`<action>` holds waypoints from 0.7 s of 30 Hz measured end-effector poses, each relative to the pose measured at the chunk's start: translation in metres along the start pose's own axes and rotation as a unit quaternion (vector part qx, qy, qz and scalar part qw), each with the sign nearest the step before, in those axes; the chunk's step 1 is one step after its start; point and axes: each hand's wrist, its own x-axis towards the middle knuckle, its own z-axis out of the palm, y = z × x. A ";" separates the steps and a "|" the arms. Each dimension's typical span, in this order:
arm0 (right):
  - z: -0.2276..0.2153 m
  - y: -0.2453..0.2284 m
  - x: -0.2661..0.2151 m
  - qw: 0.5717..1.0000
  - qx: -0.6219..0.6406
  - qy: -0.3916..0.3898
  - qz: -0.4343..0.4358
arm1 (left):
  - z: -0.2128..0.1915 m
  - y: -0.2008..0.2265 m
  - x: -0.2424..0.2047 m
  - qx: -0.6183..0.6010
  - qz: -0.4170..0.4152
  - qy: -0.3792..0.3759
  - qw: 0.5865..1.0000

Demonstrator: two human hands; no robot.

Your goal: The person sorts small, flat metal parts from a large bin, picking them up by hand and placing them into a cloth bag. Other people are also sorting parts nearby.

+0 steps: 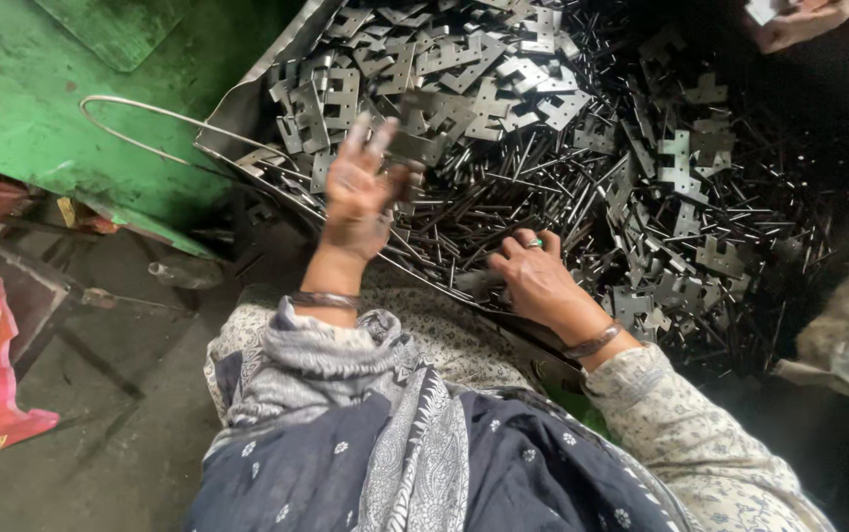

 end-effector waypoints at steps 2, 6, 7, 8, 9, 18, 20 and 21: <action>0.002 0.007 -0.007 0.998 0.050 0.007 0.021 | -0.010 0.012 -0.001 -0.165 -0.026 -0.006 0.986; 0.003 0.036 -0.054 0.916 0.338 0.177 0.122 | -0.019 -0.001 -0.004 -0.108 -0.079 0.023 0.991; 0.002 0.048 -0.065 0.809 0.521 0.211 0.173 | -0.019 -0.010 -0.001 -0.121 -0.095 0.018 0.988; 0.000 0.061 -0.079 0.662 0.679 0.231 0.216 | -0.020 -0.021 0.003 -0.133 -0.111 0.013 0.985; -0.002 0.074 -0.093 0.596 0.730 0.241 0.235 | -0.018 -0.035 0.006 -0.114 -0.134 0.007 0.984; 0.031 0.100 -0.118 0.431 0.812 0.245 0.307 | -0.008 -0.156 0.000 0.833 0.119 -0.207 0.500; 0.032 0.094 -0.111 0.416 0.814 0.240 0.327 | -0.019 -0.158 -0.002 0.830 0.115 -0.184 0.514; 0.031 0.090 -0.103 0.409 0.819 0.241 0.323 | -0.024 -0.157 -0.001 0.821 0.122 -0.186 0.525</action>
